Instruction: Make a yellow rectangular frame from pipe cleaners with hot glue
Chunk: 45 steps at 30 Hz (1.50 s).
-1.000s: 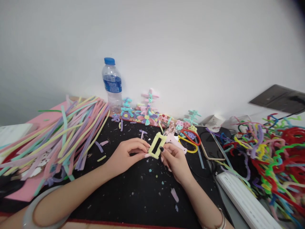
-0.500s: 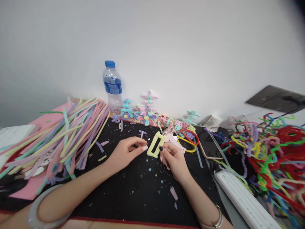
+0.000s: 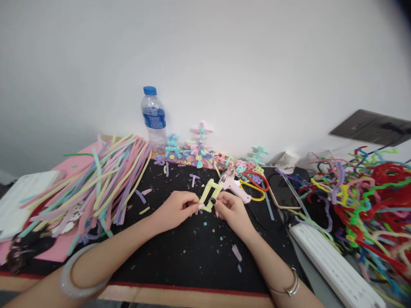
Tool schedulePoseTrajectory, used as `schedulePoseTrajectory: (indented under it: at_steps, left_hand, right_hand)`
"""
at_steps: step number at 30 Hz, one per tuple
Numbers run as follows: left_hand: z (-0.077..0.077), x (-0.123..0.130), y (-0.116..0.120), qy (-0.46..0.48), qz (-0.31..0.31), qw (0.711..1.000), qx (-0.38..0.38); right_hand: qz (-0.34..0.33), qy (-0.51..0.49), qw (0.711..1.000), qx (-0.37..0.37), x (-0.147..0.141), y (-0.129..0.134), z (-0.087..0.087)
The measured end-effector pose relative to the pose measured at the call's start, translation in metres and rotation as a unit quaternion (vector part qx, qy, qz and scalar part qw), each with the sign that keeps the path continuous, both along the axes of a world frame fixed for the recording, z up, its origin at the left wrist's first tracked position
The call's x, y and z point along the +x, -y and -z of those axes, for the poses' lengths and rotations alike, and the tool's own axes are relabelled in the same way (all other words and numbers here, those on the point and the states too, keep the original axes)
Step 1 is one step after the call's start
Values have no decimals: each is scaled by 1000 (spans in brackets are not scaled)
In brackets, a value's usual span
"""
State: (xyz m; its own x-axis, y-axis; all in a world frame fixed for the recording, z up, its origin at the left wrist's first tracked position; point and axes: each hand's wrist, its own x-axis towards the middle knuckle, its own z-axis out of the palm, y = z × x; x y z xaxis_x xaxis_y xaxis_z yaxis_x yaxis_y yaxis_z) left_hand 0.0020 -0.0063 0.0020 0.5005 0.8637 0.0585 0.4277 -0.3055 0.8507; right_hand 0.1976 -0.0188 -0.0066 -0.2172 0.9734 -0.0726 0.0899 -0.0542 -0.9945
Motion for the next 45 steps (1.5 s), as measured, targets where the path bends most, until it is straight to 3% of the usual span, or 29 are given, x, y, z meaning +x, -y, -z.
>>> schedulePoseTrajectory:
  at_steps: [5,12,24,45]
  left_hand:
    - [0,2,1,0,3,1000,-12]
    - [3,3,1,-3,6,1000,-17]
    - [5,6,1,73,0,988,-135]
    - [6,6,2,81,-2,987,-138]
  right_hand:
    - [-5,34,999,25,1,-1,3]
    - [-23,6,1000,12,-1,0,3]
    - [-38,2,999,8,0,0,3]
    - [-44,-31,998,-17,0,0,3]
